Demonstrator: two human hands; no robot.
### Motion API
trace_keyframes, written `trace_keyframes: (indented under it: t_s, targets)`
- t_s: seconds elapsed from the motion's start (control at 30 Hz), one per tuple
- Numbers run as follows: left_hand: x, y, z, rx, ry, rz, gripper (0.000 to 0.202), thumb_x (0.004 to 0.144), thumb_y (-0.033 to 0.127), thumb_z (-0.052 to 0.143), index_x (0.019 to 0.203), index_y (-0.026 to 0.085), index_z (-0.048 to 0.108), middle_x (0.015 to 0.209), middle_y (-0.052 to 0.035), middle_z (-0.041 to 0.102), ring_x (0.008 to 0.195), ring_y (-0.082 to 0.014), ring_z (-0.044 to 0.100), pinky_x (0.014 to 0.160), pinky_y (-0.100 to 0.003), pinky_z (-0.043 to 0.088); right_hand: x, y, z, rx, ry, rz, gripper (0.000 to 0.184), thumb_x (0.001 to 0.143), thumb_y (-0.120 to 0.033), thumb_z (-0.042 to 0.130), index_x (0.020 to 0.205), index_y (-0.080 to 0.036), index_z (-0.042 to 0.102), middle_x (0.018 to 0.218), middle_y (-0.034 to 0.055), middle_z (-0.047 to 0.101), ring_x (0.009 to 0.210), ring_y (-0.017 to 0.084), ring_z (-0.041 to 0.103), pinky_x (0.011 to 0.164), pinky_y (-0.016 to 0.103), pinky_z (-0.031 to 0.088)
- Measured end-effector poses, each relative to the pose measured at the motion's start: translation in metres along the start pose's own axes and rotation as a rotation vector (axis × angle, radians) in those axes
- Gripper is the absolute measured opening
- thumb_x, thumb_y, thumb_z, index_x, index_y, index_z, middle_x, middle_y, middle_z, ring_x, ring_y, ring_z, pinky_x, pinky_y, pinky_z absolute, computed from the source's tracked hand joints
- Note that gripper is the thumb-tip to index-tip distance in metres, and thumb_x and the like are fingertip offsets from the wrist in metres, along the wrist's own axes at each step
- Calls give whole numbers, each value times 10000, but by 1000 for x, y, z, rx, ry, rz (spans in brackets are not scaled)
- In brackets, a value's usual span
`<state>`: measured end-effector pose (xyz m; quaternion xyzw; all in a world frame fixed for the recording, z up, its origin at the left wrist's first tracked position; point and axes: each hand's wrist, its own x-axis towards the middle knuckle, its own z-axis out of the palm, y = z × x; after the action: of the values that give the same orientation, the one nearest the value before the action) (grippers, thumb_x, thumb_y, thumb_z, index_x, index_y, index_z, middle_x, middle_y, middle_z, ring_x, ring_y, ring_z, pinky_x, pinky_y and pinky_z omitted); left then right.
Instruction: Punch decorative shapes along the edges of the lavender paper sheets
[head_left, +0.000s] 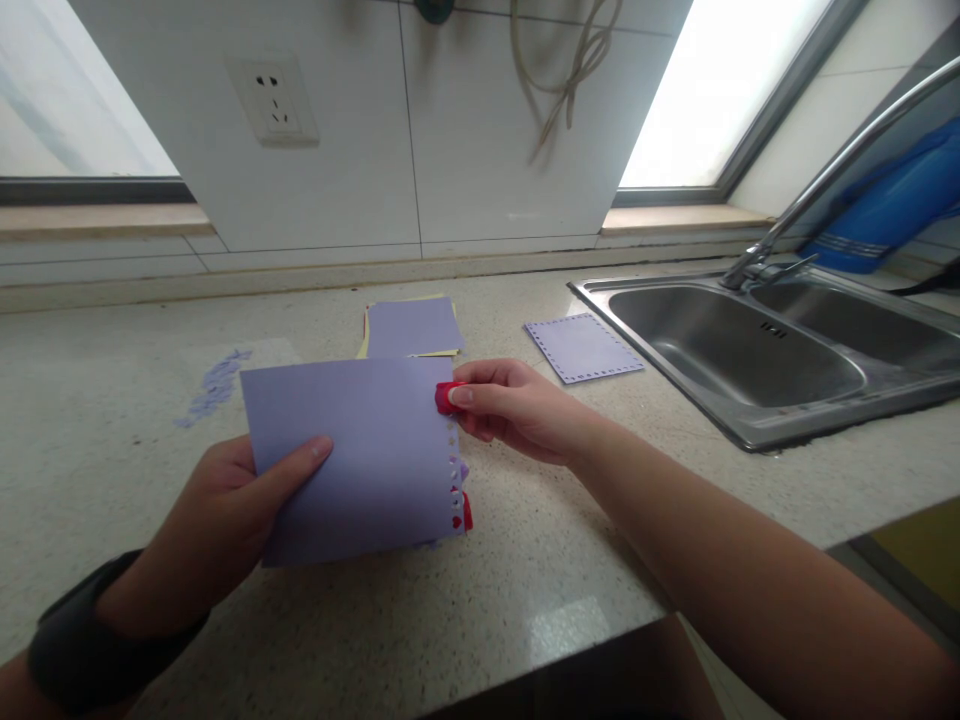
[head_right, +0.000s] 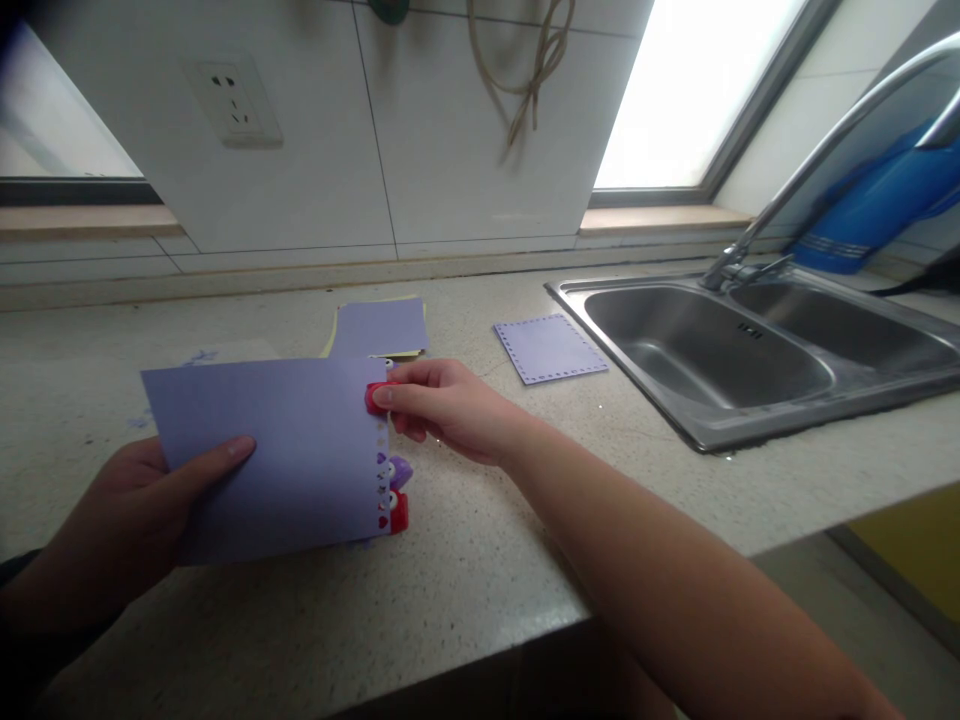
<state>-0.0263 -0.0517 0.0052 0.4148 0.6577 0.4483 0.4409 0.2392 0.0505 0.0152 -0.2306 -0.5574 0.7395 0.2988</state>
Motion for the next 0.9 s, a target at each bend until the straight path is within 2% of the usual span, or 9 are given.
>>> trace_keyframes:
  t_s: [0.33, 0.57, 0.9]
  targets:
    - [1, -2, 0, -9, -10, 17, 392, 722, 512, 810, 985, 221, 797, 916, -74, 825, 769, -294, 759, 611, -307, 625, 2, 4, 3, -53, 55, -16, 240, 819, -369, 779, 792, -151, 681, 689, -21, 564, 569, 81, 449, 493, 237, 281]
    - [2, -4, -2, -26, -4, 19, 344, 724, 505, 821, 955, 250, 806, 860, -31, 819, 743, -236, 742, 615, -242, 604, 3, 3, 4, -39, 42, -26, 233, 812, -359, 787, 781, -154, 680, 673, -22, 576, 567, 83, 457, 496, 238, 310]
    - [3, -2, 2, -32, -13, 30, 341, 724, 511, 824, 944, 251, 806, 837, -28, 810, 775, -247, 745, 618, -247, 607, 3, 5, 5, -31, 38, -43, 221, 829, -328, 774, 758, -156, 656, 616, -31, 576, 533, 74, 445, 479, 223, 301]
